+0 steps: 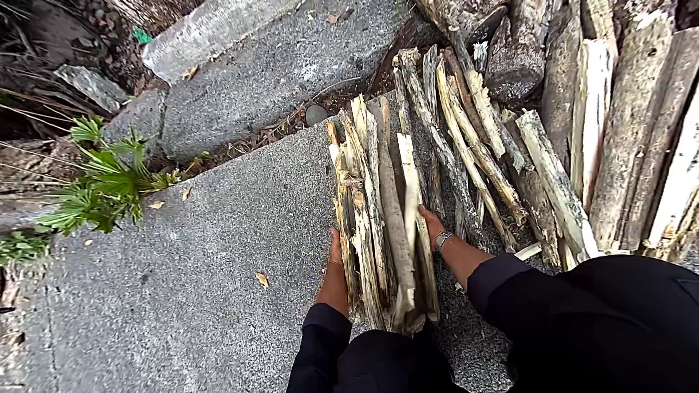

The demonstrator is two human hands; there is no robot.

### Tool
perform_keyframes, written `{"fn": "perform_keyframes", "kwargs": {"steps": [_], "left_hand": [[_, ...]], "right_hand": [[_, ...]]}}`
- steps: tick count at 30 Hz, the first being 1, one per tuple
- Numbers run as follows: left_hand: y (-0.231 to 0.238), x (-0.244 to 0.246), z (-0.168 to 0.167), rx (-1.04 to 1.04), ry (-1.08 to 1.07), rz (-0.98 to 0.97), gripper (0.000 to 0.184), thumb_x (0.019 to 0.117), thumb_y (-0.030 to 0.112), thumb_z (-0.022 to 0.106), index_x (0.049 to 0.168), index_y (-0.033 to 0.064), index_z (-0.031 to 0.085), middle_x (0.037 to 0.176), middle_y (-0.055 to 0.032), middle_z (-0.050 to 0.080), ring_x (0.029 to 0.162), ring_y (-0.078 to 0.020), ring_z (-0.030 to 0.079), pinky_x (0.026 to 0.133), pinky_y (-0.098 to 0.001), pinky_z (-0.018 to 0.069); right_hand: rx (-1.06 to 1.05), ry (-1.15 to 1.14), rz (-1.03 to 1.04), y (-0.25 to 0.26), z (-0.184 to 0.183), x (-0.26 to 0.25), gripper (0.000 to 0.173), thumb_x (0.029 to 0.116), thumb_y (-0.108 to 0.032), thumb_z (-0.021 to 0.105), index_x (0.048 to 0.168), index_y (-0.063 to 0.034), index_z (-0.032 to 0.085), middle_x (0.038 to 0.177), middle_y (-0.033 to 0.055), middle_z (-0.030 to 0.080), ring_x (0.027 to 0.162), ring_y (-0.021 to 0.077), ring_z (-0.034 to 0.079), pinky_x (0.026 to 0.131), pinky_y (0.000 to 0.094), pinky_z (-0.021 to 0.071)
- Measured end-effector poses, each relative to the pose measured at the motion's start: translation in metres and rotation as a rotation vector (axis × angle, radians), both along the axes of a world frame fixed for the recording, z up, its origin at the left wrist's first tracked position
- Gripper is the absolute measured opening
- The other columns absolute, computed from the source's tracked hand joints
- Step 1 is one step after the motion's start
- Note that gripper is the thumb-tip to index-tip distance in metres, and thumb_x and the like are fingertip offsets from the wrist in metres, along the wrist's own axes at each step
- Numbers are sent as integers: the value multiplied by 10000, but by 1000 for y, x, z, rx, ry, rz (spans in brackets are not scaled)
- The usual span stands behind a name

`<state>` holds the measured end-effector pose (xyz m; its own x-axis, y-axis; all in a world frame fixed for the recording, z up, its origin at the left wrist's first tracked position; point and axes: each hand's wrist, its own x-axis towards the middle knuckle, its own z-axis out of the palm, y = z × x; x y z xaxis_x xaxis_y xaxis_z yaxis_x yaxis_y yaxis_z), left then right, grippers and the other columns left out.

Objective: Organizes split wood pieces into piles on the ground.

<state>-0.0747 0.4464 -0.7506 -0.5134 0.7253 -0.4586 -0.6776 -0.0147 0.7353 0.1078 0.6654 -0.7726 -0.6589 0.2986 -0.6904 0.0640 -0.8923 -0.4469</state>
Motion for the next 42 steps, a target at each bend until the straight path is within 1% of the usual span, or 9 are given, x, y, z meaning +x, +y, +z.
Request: {"fn": "perform_keyframes", "kwargs": {"steps": [6, 12, 16, 18, 21, 26, 32, 36, 42], "left_hand": [[0, 8, -2, -28, -30, 11, 902, 661, 818, 738, 1239, 131, 653, 1031, -48, 776, 959, -139, 750, 873, -345, 623], [-3, 10, -1, -24, -18, 21, 902, 641, 837, 729, 1219, 148, 660, 1014, -39, 779, 944, -127, 752, 858, -337, 626], [-3, 10, -7, 0, -55, 12, 885, 675, 877, 645, 1214, 177, 687, 1030, -32, 782, 958, -118, 749, 865, -335, 622], [2, 13, 0, -76, -32, 47, 898, 747, 888, 556, 1248, 147, 641, 1021, -22, 778, 952, -94, 743, 852, -309, 622], [13, 16, 6, -144, -5, 45, 824, 921, 816, 369, 1304, 119, 584, 1023, -18, 772, 945, -82, 736, 842, -302, 619], [23, 23, 23, -316, -16, 25, 685, 1089, 545, 83, 1394, 93, 497, 1051, -39, 746, 939, -73, 713, 831, -291, 607], [29, 23, 21, -232, 55, 22, 670, 1024, 589, 345, 1411, 60, 484, 1072, -52, 744, 952, -87, 712, 861, -312, 603], [23, 22, 8, -169, 106, 33, 1047, 809, 807, 617, 1517, 71, 390, 1212, -57, 717, 1059, -97, 699, 932, -320, 588], [25, 16, 19, -161, 14, 15, 782, 921, 732, 474, 1317, 61, 539, 985, -42, 762, 897, -95, 732, 813, -308, 616]], "right_hand": [[39, -207, 106, 3, 22, -4, 441, 1073, -358, 502, 1402, -65, 511, 1167, 114, 664, 1018, 143, 657, 871, 346, 572], [68, -169, -259, -14, 28, 2, 577, 1128, -444, 180, 1460, -80, 479, 1293, 126, 645, 1155, 175, 640, 959, 396, 559], [-157, -29, -243, -11, 31, 18, 1166, 835, -925, 6, 1465, -81, 506, 1262, 170, 697, 1155, 263, 678, 940, 502, 577], [-109, 18, -136, -9, 42, 17, 1067, 896, -878, 86, 1463, -57, 466, 1193, 162, 711, 1077, 232, 701, 886, 450, 602], [-25, -57, 34, 2, 45, 9, 511, 1095, -437, 365, 1428, -61, 455, 1143, 126, 670, 1012, 174, 679, 859, 369, 592], [35, -230, 225, 10, 22, 4, 575, 1038, -462, 563, 1443, -58, 511, 1268, 178, 666, 1140, 253, 671, 951, 456, 573], [30, -212, 140, 13, 30, 5, 519, 1056, -422, 513, 1439, -73, 520, 1295, 183, 651, 1173, 265, 647, 969, 480, 552], [53, -184, 88, 8, 27, 6, 497, 1044, -383, 527, 1424, -63, 516, 1237, 175, 669, 1110, 234, 667, 922, 440, 572], [14, -164, 152, 8, 26, 2, 511, 1034, -400, 558, 1422, -69, 515, 1212, 175, 675, 1086, 240, 677, 908, 441, 577]]}}
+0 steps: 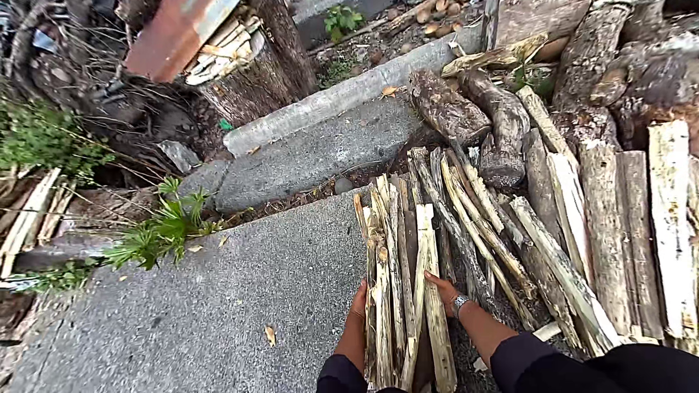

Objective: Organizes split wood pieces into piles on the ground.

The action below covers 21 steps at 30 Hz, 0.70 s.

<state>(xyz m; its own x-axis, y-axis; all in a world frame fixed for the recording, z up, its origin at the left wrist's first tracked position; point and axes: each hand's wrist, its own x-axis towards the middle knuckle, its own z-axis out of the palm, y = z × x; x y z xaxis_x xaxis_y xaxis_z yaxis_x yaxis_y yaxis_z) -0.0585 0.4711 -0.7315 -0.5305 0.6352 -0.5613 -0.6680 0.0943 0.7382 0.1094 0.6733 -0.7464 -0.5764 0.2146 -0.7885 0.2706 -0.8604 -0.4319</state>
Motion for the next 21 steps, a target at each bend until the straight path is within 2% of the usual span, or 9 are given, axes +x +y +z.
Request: {"fn": "perform_keyframes", "kwargs": {"steps": [1, 3, 5, 7, 11, 13, 15, 19, 21], "left_hand": [[0, -2, 1, -3, 2, -7, 782, 935, 737, 430, 1321, 65, 533, 986, -36, 761, 898, -90, 730, 812, -304, 614], [1, -1, 3, -48, -5, 7, 703, 1045, 623, 195, 1337, 71, 518, 983, -26, 759, 888, -78, 725, 801, -290, 610], [4, -2, 2, -65, -23, 29, 651, 1071, 519, 127, 1323, 68, 522, 957, -29, 755, 866, -77, 722, 786, -283, 607], [8, -1, 3, -54, 10, 29, 607, 1066, 501, 184, 1315, 62, 522, 948, -20, 749, 862, -63, 714, 784, -271, 603], [1, 0, -1, -4, 28, 8, 679, 994, 637, 371, 1335, 74, 534, 998, -23, 762, 908, -69, 726, 826, -285, 610], [3, 2, 4, -12, 20, 33, 757, 982, 725, 348, 1331, 83, 547, 1003, -29, 765, 908, -80, 731, 819, -295, 614], [3, 4, 12, -25, 8, 60, 730, 1015, 688, 268, 1327, 81, 527, 993, -27, 759, 901, -75, 726, 811, -292, 611], [5, 0, 4, 2, 14, 108, 614, 1052, 553, 246, 1297, 68, 531, 958, -24, 753, 873, -69, 720, 791, -277, 606], [7, -2, 4, 10, -10, 125, 597, 1045, 551, 277, 1273, 66, 542, 930, -30, 753, 847, -78, 723, 771, -283, 609]], "right_hand": [[-5, -6, 27, 2, 1, -2, 520, 1031, -405, 570, 1423, -67, 515, 1221, 178, 673, 1097, 248, 676, 914, 448, 577], [-13, -39, 73, 3, 1, -6, 541, 1015, -425, 607, 1409, -63, 531, 1213, 184, 682, 1096, 269, 685, 910, 468, 584], [-9, -66, 81, 4, -3, -8, 562, 1007, -437, 628, 1413, -59, 535, 1233, 190, 679, 1117, 281, 682, 928, 478, 579], [9, -76, 56, 1, -5, -8, 568, 1007, -440, 623, 1415, -55, 535, 1239, 189, 675, 1122, 275, 677, 932, 474, 574], [34, -74, 71, -1, -3, -9, 574, 1004, -444, 624, 1405, -42, 540, 1232, 189, 679, 1116, 269, 681, 929, 471, 577], [48, -54, 102, 2, 5, -11, 556, 1025, -433, 595, 1412, -39, 531, 1245, 189, 673, 1125, 263, 676, 940, 466, 574], [50, -37, 124, 3, 16, -13, 523, 1051, -412, 548, 1427, -50, 514, 1259, 179, 656, 1136, 246, 658, 951, 449, 558], [13, -27, 133, 5, 11, -19, 531, 1049, -429, 544, 1436, -66, 514, 1271, 188, 655, 1152, 269, 658, 957, 475, 557], [-6, -20, 135, 6, 8, -21, 533, 1046, -443, 541, 1430, -74, 523, 1272, 188, 657, 1158, 277, 659, 957, 484, 558]]}}
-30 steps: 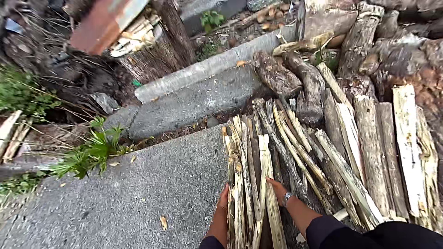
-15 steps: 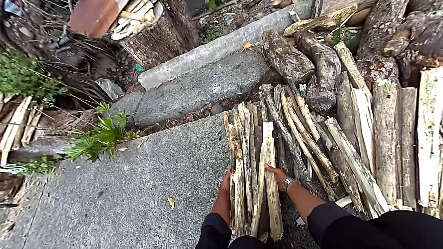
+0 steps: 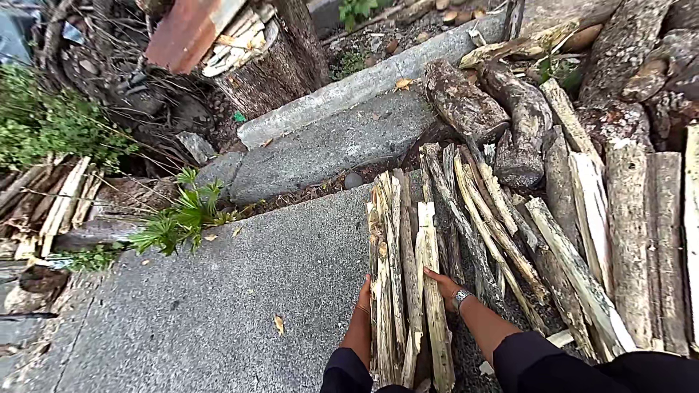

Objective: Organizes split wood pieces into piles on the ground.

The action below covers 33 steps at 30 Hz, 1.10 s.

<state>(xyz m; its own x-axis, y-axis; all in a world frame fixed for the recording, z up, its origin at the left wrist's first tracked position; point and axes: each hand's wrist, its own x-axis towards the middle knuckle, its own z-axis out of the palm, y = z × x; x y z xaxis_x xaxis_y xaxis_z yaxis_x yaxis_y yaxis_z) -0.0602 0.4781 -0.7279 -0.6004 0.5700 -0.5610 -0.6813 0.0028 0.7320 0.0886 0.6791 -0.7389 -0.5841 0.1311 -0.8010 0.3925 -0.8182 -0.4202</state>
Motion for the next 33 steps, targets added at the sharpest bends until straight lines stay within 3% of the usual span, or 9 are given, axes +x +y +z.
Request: {"fn": "perform_keyframes", "kwargs": {"steps": [5, 10, 13, 16, 21, 24, 28, 31, 33], "left_hand": [[-2, -3, 11, -3, -33, -19, 595, 1024, 583, 349, 1241, 75, 570, 907, -36, 757, 824, -89, 728, 749, -287, 612], [-11, -25, 59, -4, 113, -23, 868, 785, 788, 644, 1264, 67, 580, 943, -10, 764, 856, -62, 731, 778, -269, 617], [-19, -43, 130, -73, 224, -69, 735, 951, 668, 440, 1319, 34, 492, 980, 18, 737, 888, -14, 695, 816, -236, 589], [-32, -55, 206, -59, 237, -78, 951, 682, 860, 687, 1238, 94, 591, 952, 40, 770, 880, -28, 729, 822, -243, 608], [-76, -42, 343, -142, 243, -140, 1029, 714, 862, 643, 1323, 45, 502, 1034, 63, 735, 953, 18, 686, 880, -206, 570], [-104, -15, 411, -46, 159, -73, 995, 594, 898, 704, 1208, 121, 624, 977, 57, 771, 905, -13, 722, 843, -233, 599], [-159, 31, 508, -71, 123, 52, 1029, 786, 871, 565, 1366, 23, 505, 1109, 8, 735, 999, -19, 687, 905, -252, 575], [-201, 62, 618, -216, 54, 178, 632, 1093, 456, 142, 1435, -29, 359, 1111, -11, 672, 957, 36, 629, 844, -184, 545], [-243, 80, 669, -233, 86, 292, 564, 1108, 349, 87, 1420, -24, 373, 1117, -5, 680, 966, 57, 632, 850, -163, 538]], "right_hand": [[-13, -4, -21, -7, 3, 1, 541, 1032, -445, 574, 1419, -70, 530, 1245, 196, 671, 1133, 290, 674, 941, 492, 569], [84, 53, 0, -14, 50, -23, 487, 1024, -328, 624, 1388, -19, 526, 1160, 182, 694, 1026, 241, 704, 887, 431, 595], [128, 116, -8, -27, 113, -38, 481, 1009, -298, 640, 1361, 12, 531, 1111, 171, 706, 982, 217, 715, 870, 409, 608], [135, 185, -79, -47, 188, -39, 567, 917, -319, 721, 1331, 17, 529, 1041, 147, 732, 917, 205, 741, 820, 400, 638], [195, 187, -108, -93, 334, -11, 798, 745, -401, 846, 1343, 13, 516, 1075, 109, 728, 952, 172, 734, 849, 378, 639], [291, 131, -70, -113, 434, 9, 836, 712, -421, 862, 1331, 26, 523, 1069, 91, 728, 944, 141, 729, 842, 347, 636], [353, 85, 82, -147, 558, 30, 926, 665, -421, 892, 1368, 34, 496, 1128, 118, 711, 996, 161, 718, 882, 365, 624], [361, 66, 221, -184, 651, 36, 852, 719, -364, 873, 1366, 47, 500, 1124, 135, 713, 1004, 175, 716, 905, 383, 614], [331, 77, 305, -215, 707, 36, 798, 759, -308, 868, 1366, 54, 497, 1118, 148, 717, 1004, 192, 721, 920, 399, 612]]}}
